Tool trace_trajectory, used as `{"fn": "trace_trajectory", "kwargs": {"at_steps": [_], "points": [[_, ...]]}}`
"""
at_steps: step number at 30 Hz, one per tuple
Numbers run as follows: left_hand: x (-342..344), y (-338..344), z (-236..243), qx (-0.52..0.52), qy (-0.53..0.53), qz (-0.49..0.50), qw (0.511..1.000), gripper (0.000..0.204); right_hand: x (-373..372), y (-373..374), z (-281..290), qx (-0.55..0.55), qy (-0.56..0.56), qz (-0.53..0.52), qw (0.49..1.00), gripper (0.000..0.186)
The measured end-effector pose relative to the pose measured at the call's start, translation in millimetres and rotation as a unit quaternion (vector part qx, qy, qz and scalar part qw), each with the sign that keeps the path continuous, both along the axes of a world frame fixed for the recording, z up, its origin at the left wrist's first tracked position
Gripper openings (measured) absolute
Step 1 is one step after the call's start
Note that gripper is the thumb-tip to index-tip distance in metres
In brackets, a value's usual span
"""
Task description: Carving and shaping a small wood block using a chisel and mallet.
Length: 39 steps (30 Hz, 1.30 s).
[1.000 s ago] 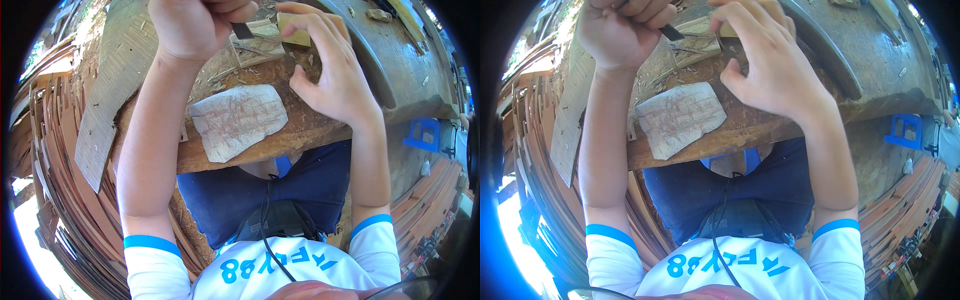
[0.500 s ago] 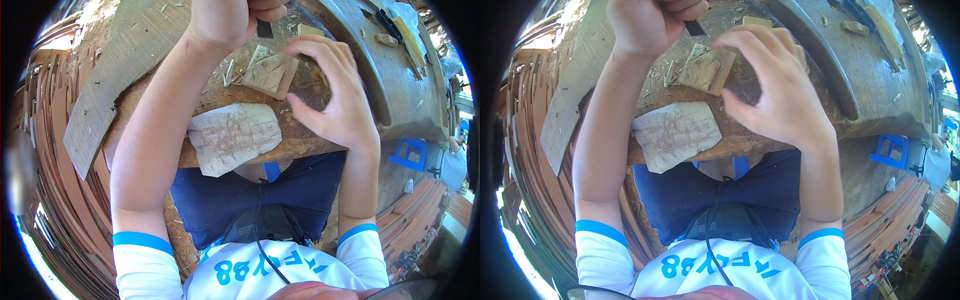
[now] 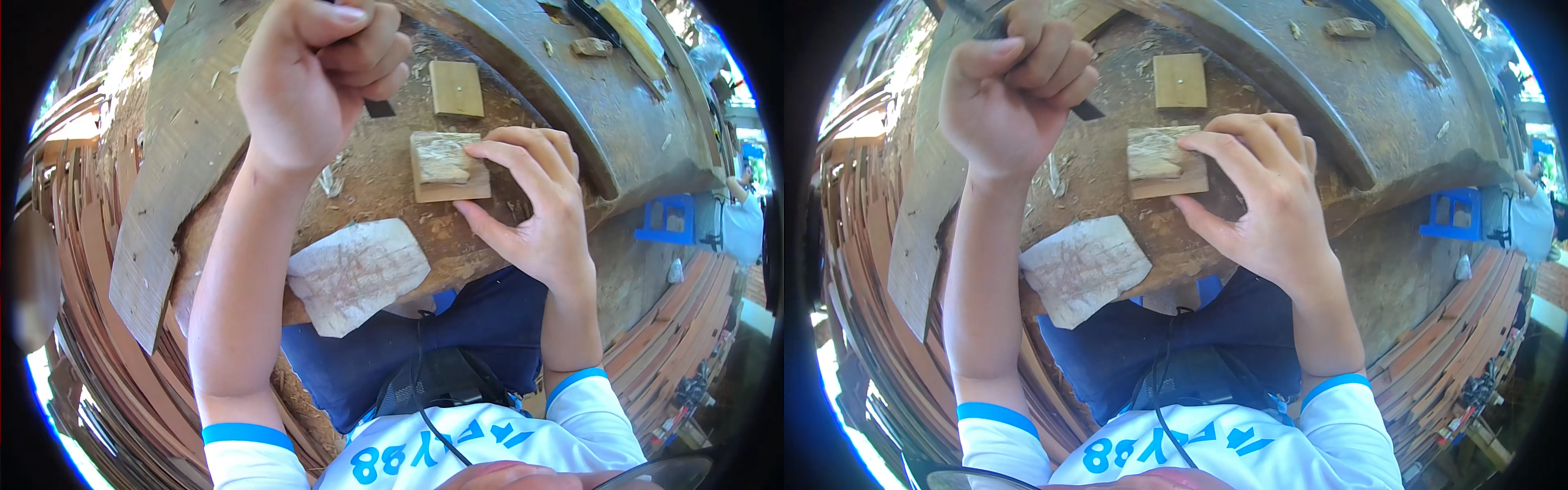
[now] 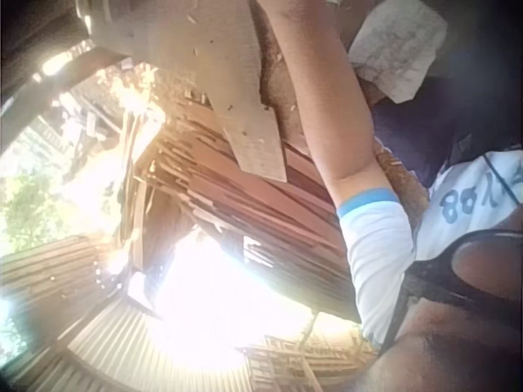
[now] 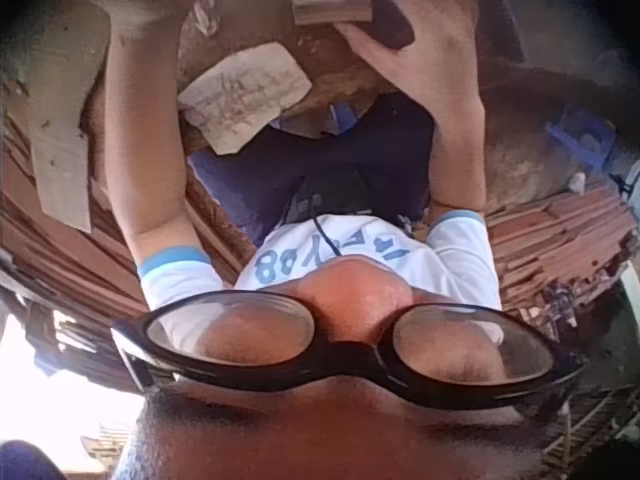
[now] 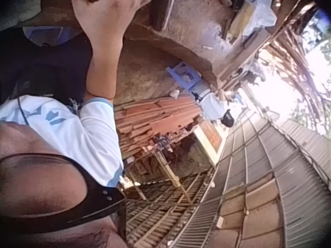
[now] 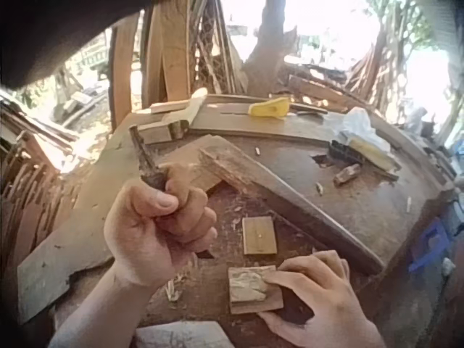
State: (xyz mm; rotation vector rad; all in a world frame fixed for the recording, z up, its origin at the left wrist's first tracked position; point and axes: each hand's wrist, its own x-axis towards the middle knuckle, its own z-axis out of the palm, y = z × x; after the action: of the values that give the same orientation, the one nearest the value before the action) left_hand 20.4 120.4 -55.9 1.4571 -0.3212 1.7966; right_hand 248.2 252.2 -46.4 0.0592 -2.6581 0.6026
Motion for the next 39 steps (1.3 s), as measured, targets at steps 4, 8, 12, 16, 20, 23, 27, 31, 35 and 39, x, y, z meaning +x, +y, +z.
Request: {"fn": "trace_trajectory", "kwargs": {"at_steps": [4,8,12,16,20,23,27,31,35,39], "points": [[25,-29,27,-0.391,-0.009,0.280,0.876,0.028,7,17,-3,0.000,0.023,-0.042,0.999,0.052],[29,-22,34,-0.344,0.013,0.251,0.905,0.029,8,10,-13,-0.022,0.034,-0.068,0.997,0.054],[43,2,44,-0.349,0.072,0.238,0.903,0.034,11,12,-10,-0.039,0.040,-0.061,0.997,0.057],[56,23,36,-0.380,0.165,0.262,0.871,0.043,17,31,-15,-0.045,0.147,-0.116,0.981,0.056],[55,23,36,-0.350,0.215,0.312,0.857,0.043,9,37,-4,0.085,0.102,-0.220,0.967,0.050],[54,23,30,-0.358,0.199,0.333,0.849,0.043,3,33,2,0.093,0.121,-0.227,0.962,0.045],[62,24,21,-0.402,0.144,0.362,0.829,0.045,13,4,3,0.003,0.072,-0.145,0.987,0.043],[61,14,23,-0.394,0.094,0.334,0.851,0.042,3,0,-19,-0.018,0.097,-0.059,0.993,0.041],[54,5,28,-0.354,0.159,0.325,0.862,0.040,3,17,-19,-0.025,0.095,0.012,0.995,0.040],[53,7,23,-0.339,0.161,0.335,0.864,0.040,1,30,-13,-0.020,0.071,0.044,0.996,0.043]]}}
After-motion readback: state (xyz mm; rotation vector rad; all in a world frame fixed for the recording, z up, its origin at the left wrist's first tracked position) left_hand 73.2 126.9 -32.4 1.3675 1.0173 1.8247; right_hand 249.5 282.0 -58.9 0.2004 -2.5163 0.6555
